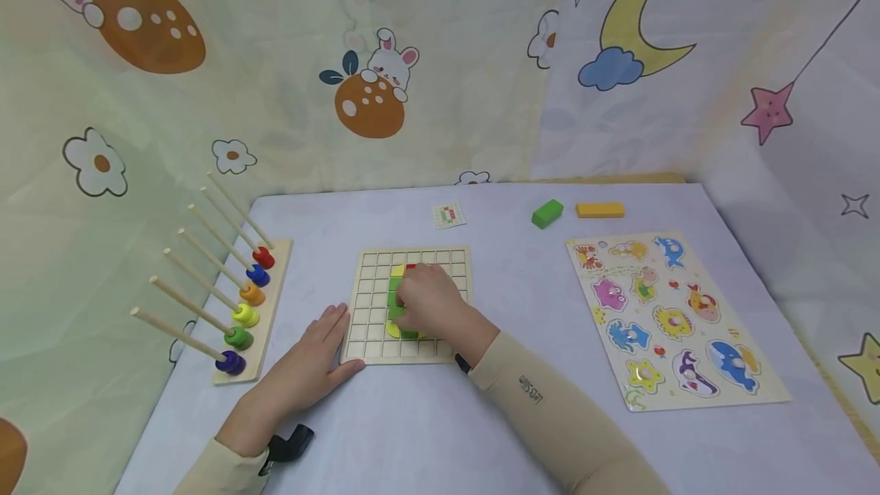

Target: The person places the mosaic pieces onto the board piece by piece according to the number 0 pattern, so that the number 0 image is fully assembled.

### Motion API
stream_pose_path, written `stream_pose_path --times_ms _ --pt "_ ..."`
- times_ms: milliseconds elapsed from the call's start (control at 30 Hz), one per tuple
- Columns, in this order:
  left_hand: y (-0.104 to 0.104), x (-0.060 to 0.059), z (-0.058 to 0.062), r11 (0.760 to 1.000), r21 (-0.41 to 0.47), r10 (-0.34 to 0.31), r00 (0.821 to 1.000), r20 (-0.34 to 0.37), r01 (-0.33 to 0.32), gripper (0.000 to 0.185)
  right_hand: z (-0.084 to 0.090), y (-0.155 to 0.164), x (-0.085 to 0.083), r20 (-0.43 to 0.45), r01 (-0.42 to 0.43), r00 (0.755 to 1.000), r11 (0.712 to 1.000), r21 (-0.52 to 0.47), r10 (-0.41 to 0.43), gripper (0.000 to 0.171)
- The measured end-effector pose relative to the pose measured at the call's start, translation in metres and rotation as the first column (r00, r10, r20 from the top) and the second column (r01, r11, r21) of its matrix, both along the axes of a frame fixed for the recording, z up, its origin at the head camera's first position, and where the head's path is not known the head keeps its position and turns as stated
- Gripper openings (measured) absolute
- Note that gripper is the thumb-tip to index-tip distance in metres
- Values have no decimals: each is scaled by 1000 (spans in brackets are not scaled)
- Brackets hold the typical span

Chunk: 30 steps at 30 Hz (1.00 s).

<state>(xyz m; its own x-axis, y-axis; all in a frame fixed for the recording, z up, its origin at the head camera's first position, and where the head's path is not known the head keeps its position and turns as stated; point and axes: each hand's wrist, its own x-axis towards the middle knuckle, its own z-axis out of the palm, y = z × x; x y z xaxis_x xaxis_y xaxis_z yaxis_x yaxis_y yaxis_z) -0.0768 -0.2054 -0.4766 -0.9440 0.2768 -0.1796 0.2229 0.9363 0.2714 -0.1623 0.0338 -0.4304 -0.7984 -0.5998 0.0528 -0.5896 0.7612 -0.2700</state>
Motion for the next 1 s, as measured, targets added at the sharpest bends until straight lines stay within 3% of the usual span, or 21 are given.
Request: stream_pose_path --times_ms 400,1000 --pt "0 1 1 1000 -4 2 1000 -2 -2 98 -3 -13 -4 52 19 998 998 65 -23 5" --pt "1 1 2 1000 -7 0 1000 -5 0 97 -9 -11 -8 75 16 997 999 42 -19 5"
